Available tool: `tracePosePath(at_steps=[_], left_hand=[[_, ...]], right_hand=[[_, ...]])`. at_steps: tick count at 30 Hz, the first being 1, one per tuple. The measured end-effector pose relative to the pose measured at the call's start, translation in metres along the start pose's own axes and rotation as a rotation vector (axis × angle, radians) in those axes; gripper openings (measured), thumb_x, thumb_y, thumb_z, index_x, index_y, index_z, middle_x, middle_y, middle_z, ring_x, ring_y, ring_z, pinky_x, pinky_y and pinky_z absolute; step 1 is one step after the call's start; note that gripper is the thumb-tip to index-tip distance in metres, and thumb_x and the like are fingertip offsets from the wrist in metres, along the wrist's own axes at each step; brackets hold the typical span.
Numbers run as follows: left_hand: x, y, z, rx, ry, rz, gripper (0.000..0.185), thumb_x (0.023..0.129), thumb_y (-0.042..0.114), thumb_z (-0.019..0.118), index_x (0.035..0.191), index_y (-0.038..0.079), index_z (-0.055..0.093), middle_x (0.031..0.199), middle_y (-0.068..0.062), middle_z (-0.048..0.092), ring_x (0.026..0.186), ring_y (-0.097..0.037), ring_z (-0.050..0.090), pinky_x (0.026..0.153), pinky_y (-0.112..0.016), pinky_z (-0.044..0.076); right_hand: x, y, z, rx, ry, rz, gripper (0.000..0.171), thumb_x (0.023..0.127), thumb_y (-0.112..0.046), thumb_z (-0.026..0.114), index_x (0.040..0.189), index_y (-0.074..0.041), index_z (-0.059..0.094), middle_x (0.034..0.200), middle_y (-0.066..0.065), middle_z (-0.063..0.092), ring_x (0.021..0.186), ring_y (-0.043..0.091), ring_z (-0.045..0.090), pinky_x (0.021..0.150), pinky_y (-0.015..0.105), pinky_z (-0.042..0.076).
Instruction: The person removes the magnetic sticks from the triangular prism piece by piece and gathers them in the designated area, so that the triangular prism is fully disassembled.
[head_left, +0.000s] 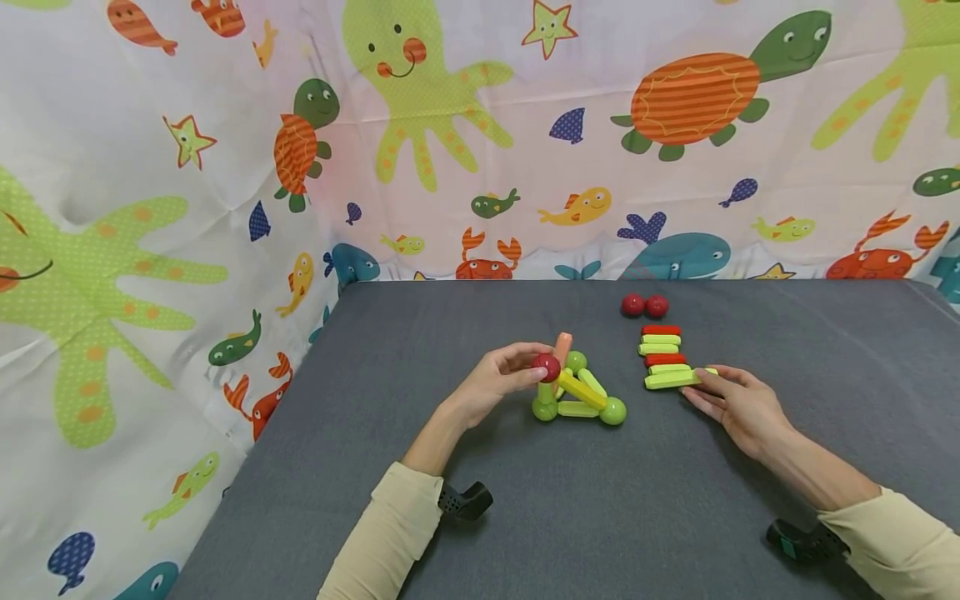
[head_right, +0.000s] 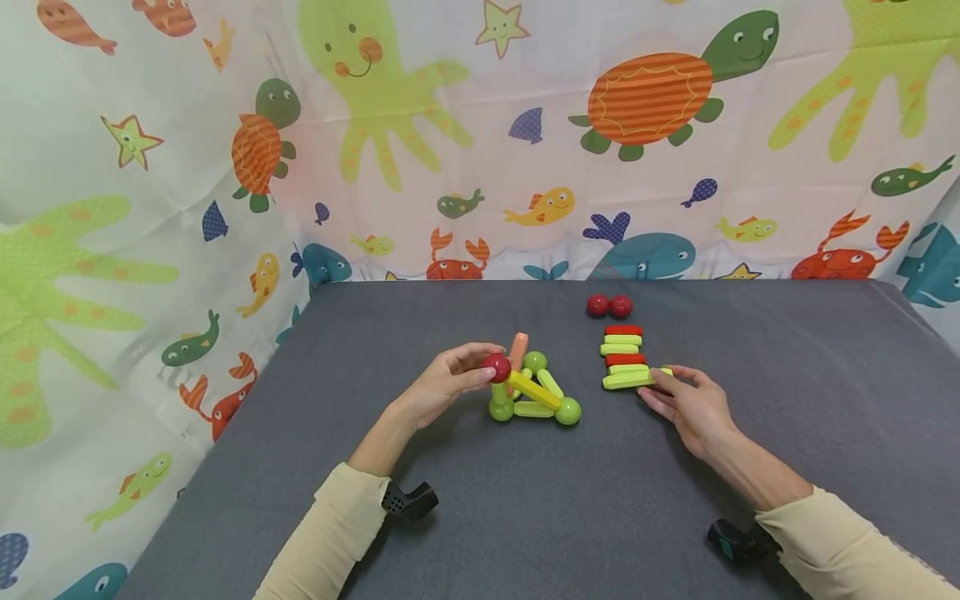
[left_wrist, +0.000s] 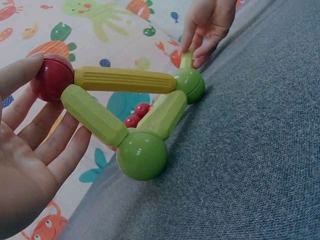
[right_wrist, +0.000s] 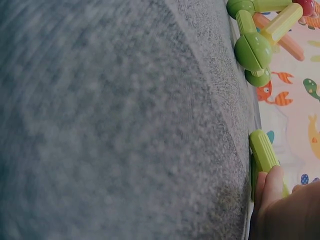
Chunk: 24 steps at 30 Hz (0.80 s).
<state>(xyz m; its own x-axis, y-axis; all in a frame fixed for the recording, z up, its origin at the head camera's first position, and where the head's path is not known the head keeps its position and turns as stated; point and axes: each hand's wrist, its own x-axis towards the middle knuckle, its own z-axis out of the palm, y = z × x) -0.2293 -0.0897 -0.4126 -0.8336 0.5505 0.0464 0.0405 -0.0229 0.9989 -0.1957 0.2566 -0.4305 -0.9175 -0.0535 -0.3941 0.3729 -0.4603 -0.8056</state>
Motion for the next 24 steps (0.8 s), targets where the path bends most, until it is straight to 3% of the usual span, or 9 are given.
tracePosePath(at_steps=[4, 7, 12, 15, 24], left_hand=[[0.0004, 0.0001, 0.0004, -0.006, -0.001, 0.001, 0.038, 0.094, 0.006, 0.059, 0.131, -0.001, 0.053, 0.120, -0.012, 0.057, 0.105, -0.022, 0.054, 0.097, -0.051, 0.041], [0.0006, 0.0005, 0.0009, -0.007, 0.002, -0.002, 0.038, 0.094, 0.005, 0.059, 0.131, -0.001, 0.053, 0.120, -0.012, 0.057, 0.106, -0.022, 0.054, 0.097, -0.052, 0.040], [0.0009, 0.0001, 0.0013, -0.009, 0.002, -0.003, 0.038, 0.094, 0.006, 0.059, 0.131, 0.000, 0.053, 0.121, -0.012, 0.057, 0.106, -0.022, 0.054, 0.097, -0.053, 0.040], [0.0005, -0.0002, 0.0013, -0.009, -0.001, 0.000, 0.038, 0.094, 0.007, 0.060, 0.131, 0.000, 0.053, 0.121, -0.012, 0.057, 0.106, -0.022, 0.054, 0.097, -0.052, 0.040], [-0.0012, -0.0014, 0.0000, -0.003, 0.004, 0.003, 0.038, 0.094, 0.007, 0.060, 0.131, 0.000, 0.053, 0.121, -0.012, 0.057, 0.107, -0.023, 0.054, 0.097, -0.052, 0.040]], right_hand=[[0.0003, -0.0011, -0.0018, -0.057, -0.034, 0.017, 0.075, 0.091, -0.006, 0.064, 0.149, -0.006, 0.017, 0.122, 0.006, 0.036, 0.092, 0.010, 0.060, 0.092, 0.030, 0.046], [-0.0004, -0.0015, -0.0027, -0.112, -0.055, 0.011, 0.085, 0.092, -0.005, 0.061, 0.151, 0.000, 0.000, 0.131, 0.010, 0.030, 0.093, 0.006, 0.059, 0.094, 0.028, 0.044], [-0.0010, -0.0002, -0.0025, -0.218, -0.024, -0.025, 0.078, 0.095, -0.004, 0.056, 0.150, 0.003, 0.000, 0.151, 0.021, 0.008, 0.090, 0.000, 0.059, 0.093, 0.026, 0.044], [-0.0016, 0.0008, -0.0024, -0.288, -0.006, -0.044, 0.073, 0.097, -0.004, 0.052, 0.149, 0.006, 0.002, 0.154, 0.024, -0.003, 0.087, -0.002, 0.059, 0.092, 0.025, 0.045], [-0.0043, 0.0011, -0.0023, -0.359, -0.033, -0.075, 0.070, 0.097, -0.003, 0.051, 0.147, 0.011, 0.005, 0.145, 0.027, 0.013, 0.087, 0.001, 0.061, 0.089, 0.028, 0.048]])
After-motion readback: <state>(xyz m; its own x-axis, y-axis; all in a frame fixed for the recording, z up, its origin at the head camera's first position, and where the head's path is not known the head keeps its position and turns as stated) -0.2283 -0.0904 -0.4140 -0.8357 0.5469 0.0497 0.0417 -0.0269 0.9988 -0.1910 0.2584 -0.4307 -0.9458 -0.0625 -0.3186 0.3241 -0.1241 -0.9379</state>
